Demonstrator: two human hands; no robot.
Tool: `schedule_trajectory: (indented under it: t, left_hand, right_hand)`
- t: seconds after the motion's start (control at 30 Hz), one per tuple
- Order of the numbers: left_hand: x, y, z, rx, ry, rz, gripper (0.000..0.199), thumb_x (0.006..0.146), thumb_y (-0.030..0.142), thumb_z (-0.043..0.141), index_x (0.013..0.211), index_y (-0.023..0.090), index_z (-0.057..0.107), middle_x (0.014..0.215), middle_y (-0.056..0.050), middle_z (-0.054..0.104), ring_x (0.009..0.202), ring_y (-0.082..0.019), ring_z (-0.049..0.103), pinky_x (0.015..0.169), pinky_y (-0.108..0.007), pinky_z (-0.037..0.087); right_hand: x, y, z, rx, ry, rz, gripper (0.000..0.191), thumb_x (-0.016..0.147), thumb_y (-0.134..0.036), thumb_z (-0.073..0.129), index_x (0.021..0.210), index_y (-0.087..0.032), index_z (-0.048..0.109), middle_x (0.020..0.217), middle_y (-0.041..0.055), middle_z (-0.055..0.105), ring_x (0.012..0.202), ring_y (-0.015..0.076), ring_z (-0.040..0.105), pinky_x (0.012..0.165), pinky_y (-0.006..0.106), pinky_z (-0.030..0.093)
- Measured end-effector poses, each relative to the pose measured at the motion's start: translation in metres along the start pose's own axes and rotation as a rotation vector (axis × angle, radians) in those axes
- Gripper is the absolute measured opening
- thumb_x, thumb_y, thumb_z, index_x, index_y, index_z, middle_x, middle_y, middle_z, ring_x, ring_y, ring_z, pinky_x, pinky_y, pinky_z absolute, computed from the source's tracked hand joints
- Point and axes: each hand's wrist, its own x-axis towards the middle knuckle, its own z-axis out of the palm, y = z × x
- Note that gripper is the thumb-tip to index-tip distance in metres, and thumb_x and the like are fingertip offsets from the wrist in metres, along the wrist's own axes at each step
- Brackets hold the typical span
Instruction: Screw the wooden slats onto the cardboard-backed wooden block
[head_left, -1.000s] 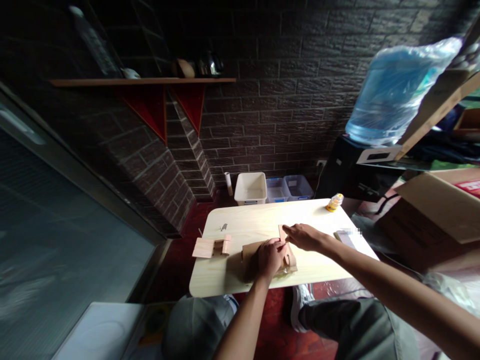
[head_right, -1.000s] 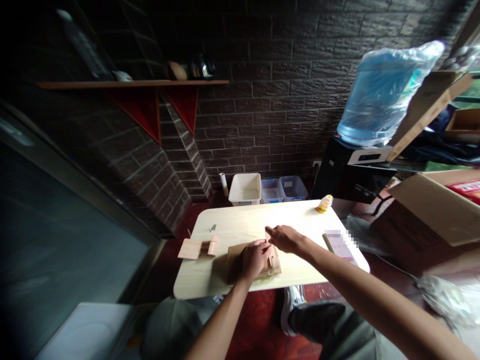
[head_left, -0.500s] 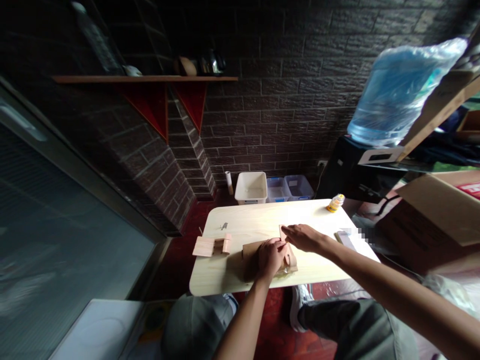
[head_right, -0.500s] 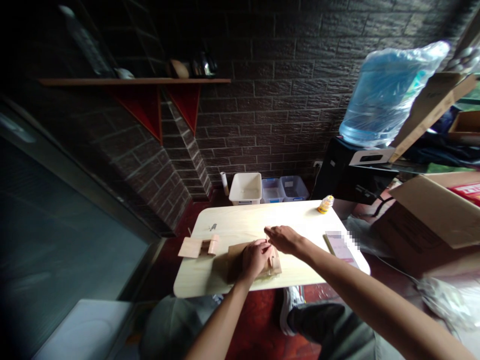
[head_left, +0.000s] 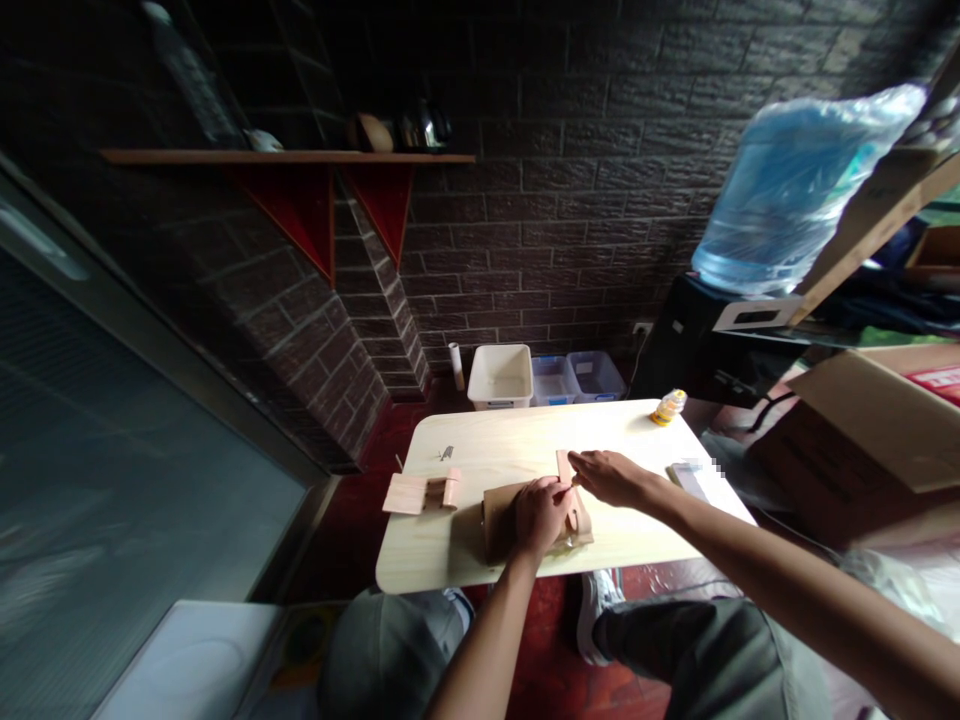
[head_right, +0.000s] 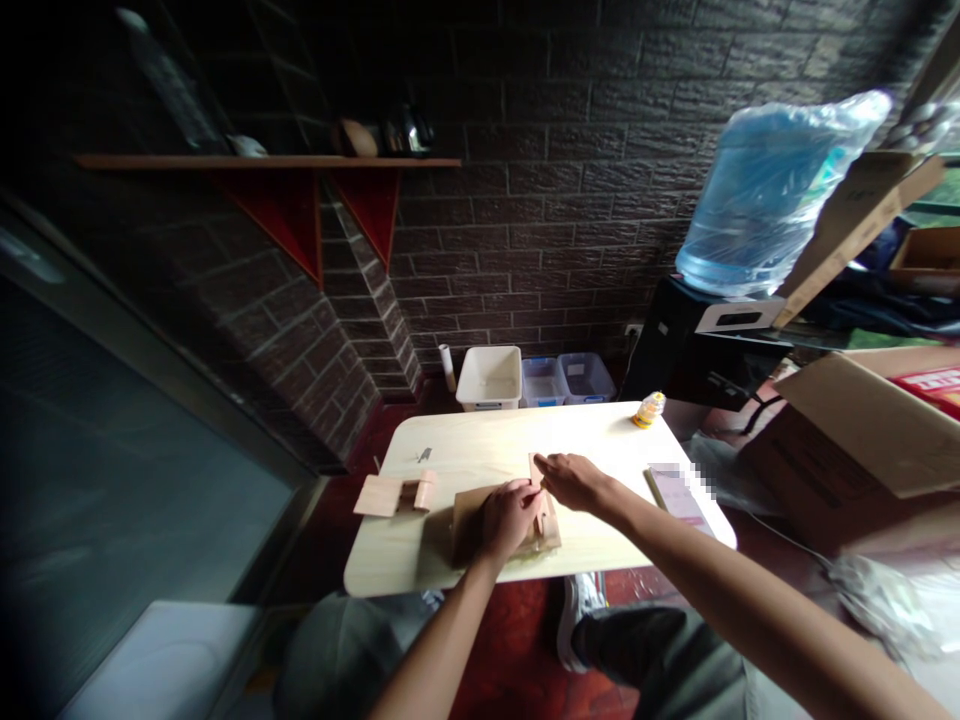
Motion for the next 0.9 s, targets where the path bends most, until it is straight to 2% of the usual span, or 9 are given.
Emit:
schedule_trajectory:
  t: [0.23,0.4,0.5,0.6,0.77,0.9]
  left_hand:
    - [0.0,0.001,0.001,0.0,0.001,-0.008,0.016,0.093,0.028,0.061,0.099,0.026,0.075,0.108,-0.005,0.073,0.099,-0.019,0.065,0.093,-0.033,0.048]
    - [0.001,-0.001,0.006,-0.008,0.027,-0.031,0.014,0.091,0.029,0.063,0.097,0.025,0.075,0.107,-0.004,0.073,0.097,-0.019,0.067,0.09,-0.032,0.05]
    - [0.001,-0.002,0.008,-0.034,0.052,-0.026,0.014,0.092,0.03,0.063,0.097,0.027,0.075,0.105,-0.003,0.074,0.094,-0.018,0.067,0.087,-0.03,0.051]
    - [0.0,-0.003,0.009,-0.053,0.071,-0.018,0.013,0.092,0.03,0.062,0.096,0.027,0.074,0.104,-0.002,0.074,0.093,-0.017,0.068,0.087,-0.03,0.052]
    - [0.0,-0.002,0.008,-0.052,0.057,-0.019,0.012,0.092,0.028,0.063,0.095,0.026,0.074,0.106,-0.003,0.074,0.097,-0.017,0.067,0.093,-0.031,0.051]
    - [0.001,-0.001,0.005,-0.045,0.024,-0.024,0.013,0.092,0.028,0.062,0.097,0.025,0.074,0.108,-0.004,0.074,0.101,-0.019,0.066,0.094,-0.032,0.049]
  right_hand:
    - [0.008,-0.008,-0.002,-0.059,-0.03,0.118,0.031,0.096,-0.037,0.057,0.114,-0.012,0.059,0.096,0.0186,0.072,0.085,0.0267,0.071,0.067,0.029,0.047]
    - [0.012,-0.013,-0.019,-0.049,-0.06,0.082,0.038,0.093,-0.027,0.057,0.126,-0.011,0.053,0.101,0.0182,0.073,0.089,0.0285,0.072,0.066,0.03,0.048]
    - [0.012,-0.013,-0.025,-0.042,-0.045,0.06,0.031,0.094,-0.024,0.055,0.123,-0.013,0.055,0.099,0.0167,0.073,0.088,0.0276,0.072,0.065,0.029,0.047]
    - [0.011,-0.012,-0.022,-0.037,-0.028,0.05,0.023,0.097,-0.026,0.054,0.115,-0.012,0.057,0.094,0.0163,0.073,0.083,0.0259,0.072,0.062,0.028,0.045]
    - [0.013,-0.013,-0.008,-0.078,0.033,0.09,0.032,0.099,-0.035,0.053,0.115,-0.008,0.058,0.093,0.0191,0.072,0.083,0.0275,0.071,0.063,0.029,0.045]
    - [0.01,-0.012,-0.007,-0.058,0.018,0.151,0.034,0.098,-0.037,0.052,0.118,-0.01,0.057,0.098,0.0188,0.072,0.085,0.0283,0.071,0.066,0.03,0.046]
